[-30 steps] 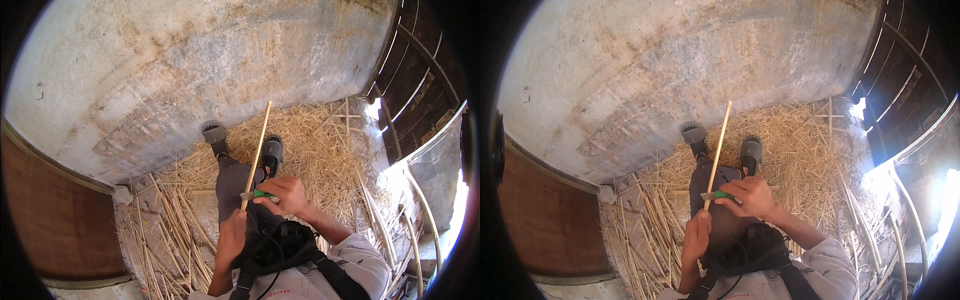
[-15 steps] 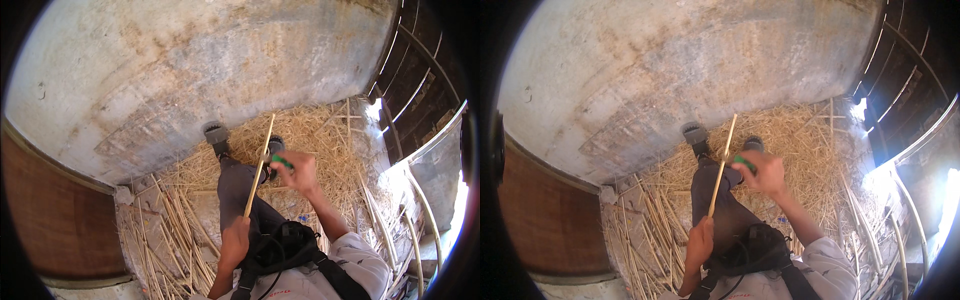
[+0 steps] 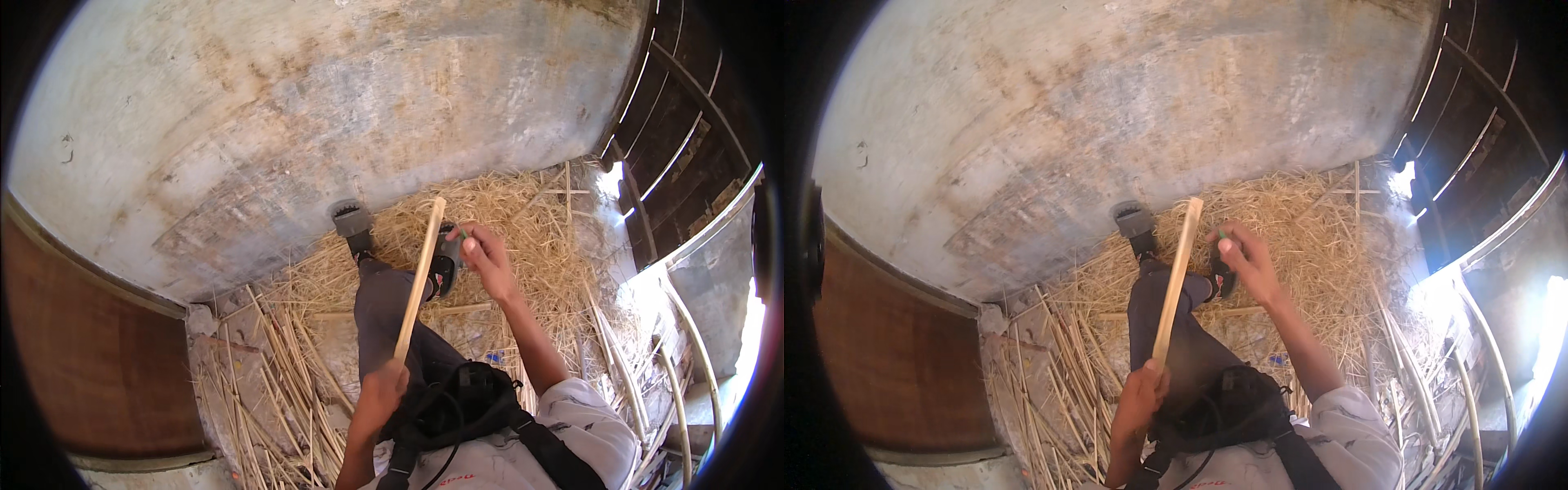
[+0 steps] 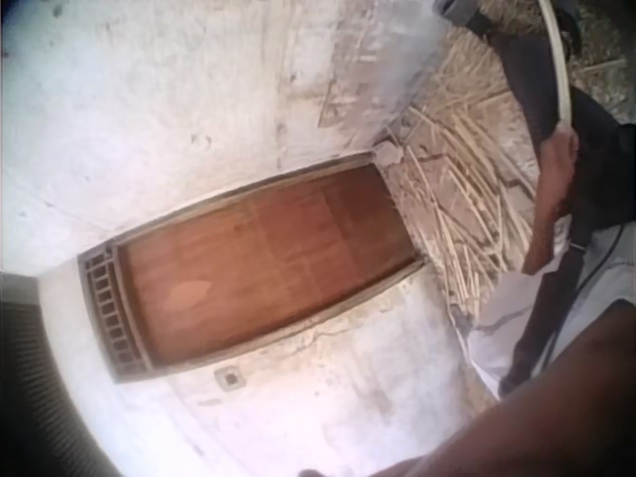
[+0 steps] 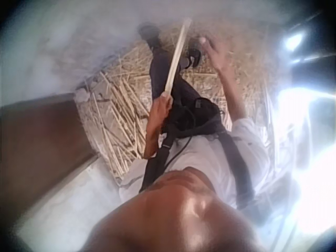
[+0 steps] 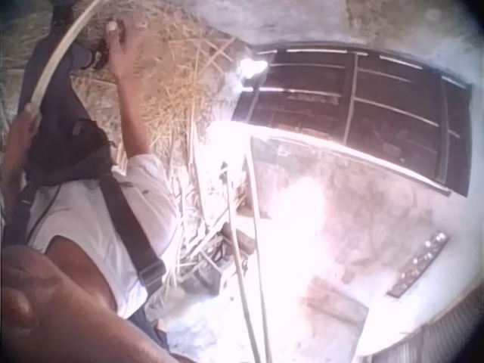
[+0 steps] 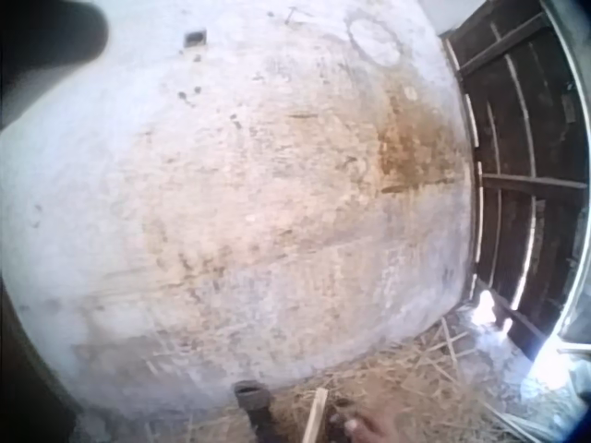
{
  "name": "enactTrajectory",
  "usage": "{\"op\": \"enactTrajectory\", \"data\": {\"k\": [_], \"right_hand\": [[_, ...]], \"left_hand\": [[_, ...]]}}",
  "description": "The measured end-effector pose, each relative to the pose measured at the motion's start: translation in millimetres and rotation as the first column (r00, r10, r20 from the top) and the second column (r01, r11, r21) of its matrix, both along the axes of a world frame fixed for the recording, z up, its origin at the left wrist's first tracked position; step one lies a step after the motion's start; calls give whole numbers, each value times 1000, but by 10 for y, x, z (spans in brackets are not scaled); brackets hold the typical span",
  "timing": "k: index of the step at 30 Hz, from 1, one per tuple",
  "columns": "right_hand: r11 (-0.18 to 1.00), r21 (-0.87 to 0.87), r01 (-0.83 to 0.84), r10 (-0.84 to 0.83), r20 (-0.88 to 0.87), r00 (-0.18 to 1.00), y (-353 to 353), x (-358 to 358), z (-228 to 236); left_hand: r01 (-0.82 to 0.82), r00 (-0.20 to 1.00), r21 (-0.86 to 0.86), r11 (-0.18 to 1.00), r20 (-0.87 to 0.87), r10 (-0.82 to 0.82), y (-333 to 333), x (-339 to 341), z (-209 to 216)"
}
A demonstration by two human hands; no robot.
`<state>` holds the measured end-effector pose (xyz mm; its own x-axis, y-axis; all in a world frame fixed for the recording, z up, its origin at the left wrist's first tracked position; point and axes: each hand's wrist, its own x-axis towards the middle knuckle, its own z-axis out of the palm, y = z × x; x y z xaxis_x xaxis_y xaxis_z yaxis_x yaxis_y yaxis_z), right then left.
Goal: The person shaves a thin wooden stick using a utility knife while sitting on a floor covered in wood shavings.
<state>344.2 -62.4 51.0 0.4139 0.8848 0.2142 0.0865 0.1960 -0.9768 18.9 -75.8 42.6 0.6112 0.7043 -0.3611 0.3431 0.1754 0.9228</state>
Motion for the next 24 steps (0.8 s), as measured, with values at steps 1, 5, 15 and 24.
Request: {"op": "enactTrajectory", "data": {"k": [1,5,15,24], "right_hand": [[999,19,-34,35,-80,996,-46,-101,63],[996,34,-87,87,4,996,-139,-384,190],[983,-23,-182,180,-55,982,-115,-556,86],[995,-40,-94,91,-62,994,-122,-524,43]], "left_hand": [[20,999,-45,999,52,-17,52,1,28],[59,991,-191,980,129,-34,192,69,129],[64,993,-143,988,103,-49,241,204,256],[-346,805,351,870,587,84,176,64,993]]}}
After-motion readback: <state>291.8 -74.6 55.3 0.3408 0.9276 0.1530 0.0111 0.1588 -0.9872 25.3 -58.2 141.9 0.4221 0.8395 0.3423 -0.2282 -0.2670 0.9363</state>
